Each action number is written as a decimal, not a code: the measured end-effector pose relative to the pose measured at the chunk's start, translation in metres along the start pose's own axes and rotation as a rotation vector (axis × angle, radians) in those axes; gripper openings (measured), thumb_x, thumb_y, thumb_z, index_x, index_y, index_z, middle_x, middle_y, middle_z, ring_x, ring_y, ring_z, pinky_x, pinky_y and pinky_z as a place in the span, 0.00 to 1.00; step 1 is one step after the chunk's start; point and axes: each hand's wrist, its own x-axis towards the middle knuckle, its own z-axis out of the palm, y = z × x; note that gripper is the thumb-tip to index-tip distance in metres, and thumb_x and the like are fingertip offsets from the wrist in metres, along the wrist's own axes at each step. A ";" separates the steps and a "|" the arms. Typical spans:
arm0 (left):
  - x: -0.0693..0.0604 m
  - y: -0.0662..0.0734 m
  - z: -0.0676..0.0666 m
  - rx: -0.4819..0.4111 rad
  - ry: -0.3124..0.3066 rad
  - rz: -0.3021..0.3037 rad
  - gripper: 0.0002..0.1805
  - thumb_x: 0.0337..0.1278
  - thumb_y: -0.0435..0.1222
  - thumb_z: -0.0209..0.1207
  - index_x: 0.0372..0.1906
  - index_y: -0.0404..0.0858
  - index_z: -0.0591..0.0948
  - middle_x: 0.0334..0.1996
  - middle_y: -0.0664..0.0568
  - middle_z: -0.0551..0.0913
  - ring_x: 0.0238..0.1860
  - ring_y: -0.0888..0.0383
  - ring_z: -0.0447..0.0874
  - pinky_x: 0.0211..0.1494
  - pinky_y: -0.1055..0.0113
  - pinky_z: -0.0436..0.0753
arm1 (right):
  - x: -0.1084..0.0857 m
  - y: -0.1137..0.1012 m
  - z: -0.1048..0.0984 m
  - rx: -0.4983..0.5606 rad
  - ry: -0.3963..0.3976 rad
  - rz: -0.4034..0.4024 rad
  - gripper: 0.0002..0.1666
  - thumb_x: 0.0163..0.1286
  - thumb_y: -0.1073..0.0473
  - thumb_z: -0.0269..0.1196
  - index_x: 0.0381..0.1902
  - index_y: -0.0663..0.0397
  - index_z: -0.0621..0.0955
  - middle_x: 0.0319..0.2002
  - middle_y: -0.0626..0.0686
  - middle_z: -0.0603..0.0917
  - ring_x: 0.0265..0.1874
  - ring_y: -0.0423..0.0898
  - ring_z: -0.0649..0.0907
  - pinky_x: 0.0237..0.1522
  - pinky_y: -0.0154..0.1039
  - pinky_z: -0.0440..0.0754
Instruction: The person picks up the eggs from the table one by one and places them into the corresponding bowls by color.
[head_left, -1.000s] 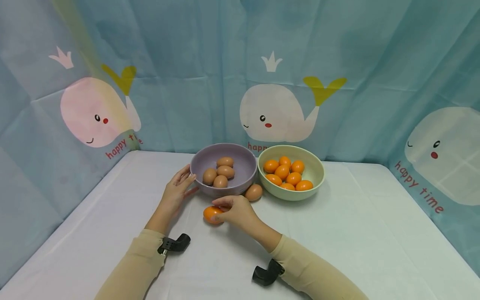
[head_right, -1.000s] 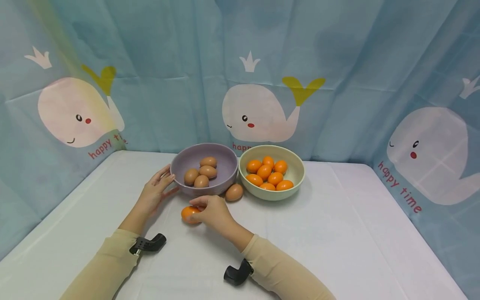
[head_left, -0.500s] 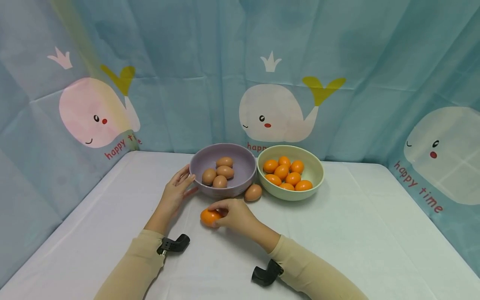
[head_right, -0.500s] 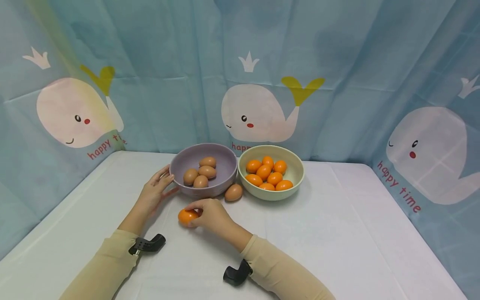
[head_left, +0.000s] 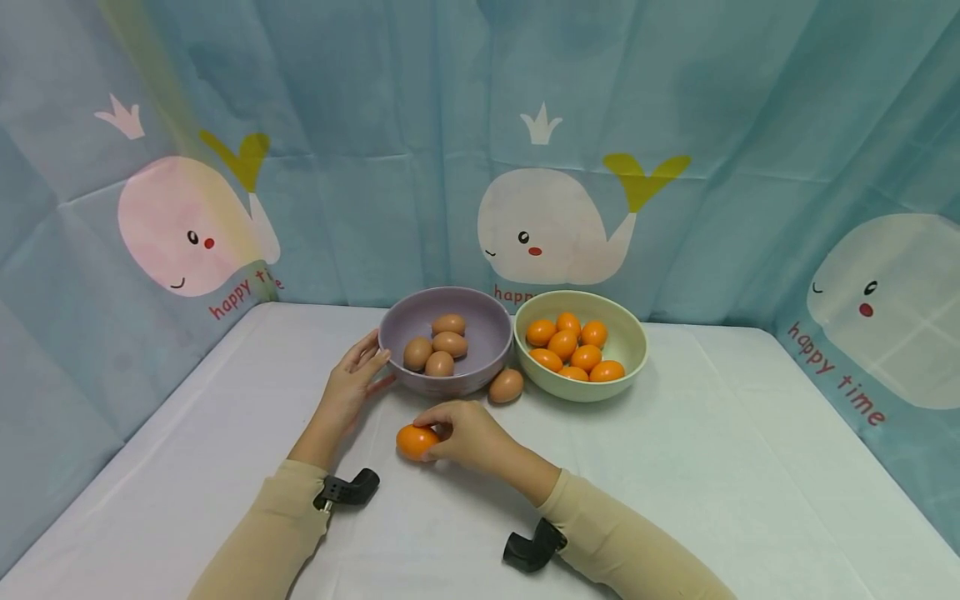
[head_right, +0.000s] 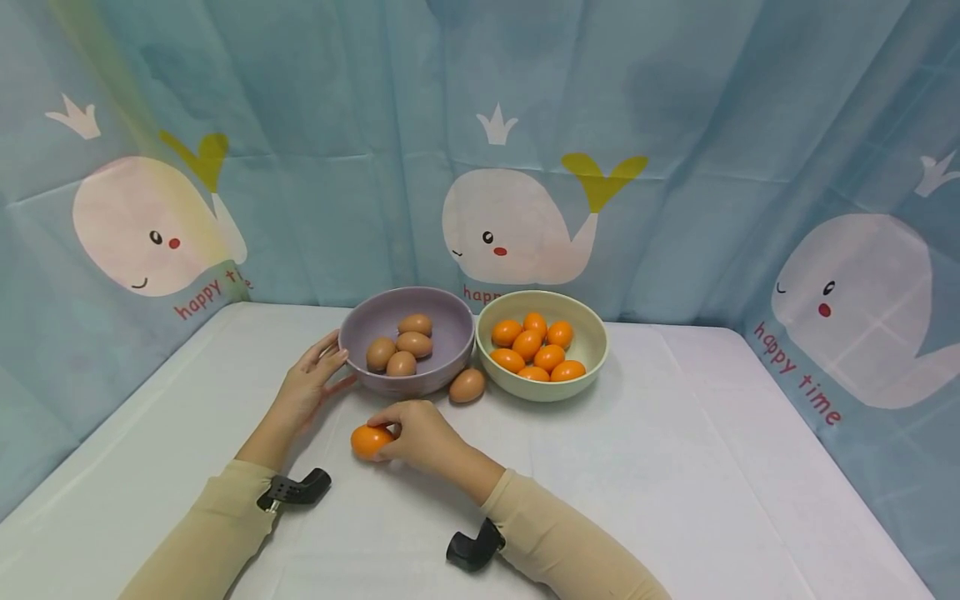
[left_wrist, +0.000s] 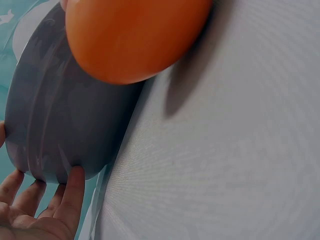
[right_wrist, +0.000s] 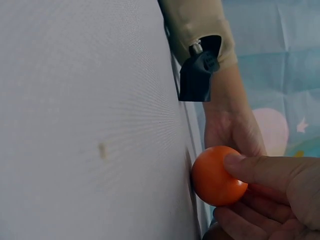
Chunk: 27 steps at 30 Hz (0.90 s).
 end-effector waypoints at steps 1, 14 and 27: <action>0.000 0.000 0.000 0.000 -0.001 0.001 0.36 0.73 0.44 0.54 0.80 0.47 0.54 0.80 0.55 0.54 0.77 0.55 0.59 0.71 0.54 0.75 | 0.000 0.000 0.000 -0.004 0.000 0.000 0.22 0.55 0.63 0.75 0.50 0.56 0.87 0.45 0.50 0.89 0.38 0.43 0.79 0.40 0.24 0.76; -0.001 0.001 0.000 0.000 0.002 -0.010 0.36 0.74 0.43 0.53 0.80 0.47 0.53 0.80 0.55 0.53 0.78 0.55 0.57 0.71 0.56 0.75 | 0.002 0.000 0.001 -0.009 0.001 0.069 0.24 0.54 0.62 0.76 0.51 0.59 0.86 0.48 0.53 0.88 0.47 0.43 0.84 0.50 0.30 0.84; -0.002 0.005 0.002 0.023 0.009 -0.021 0.36 0.75 0.43 0.52 0.80 0.47 0.52 0.80 0.55 0.53 0.78 0.55 0.57 0.72 0.55 0.74 | -0.002 -0.007 -0.011 0.078 0.099 0.099 0.23 0.53 0.58 0.77 0.48 0.55 0.88 0.43 0.51 0.91 0.43 0.45 0.87 0.44 0.28 0.84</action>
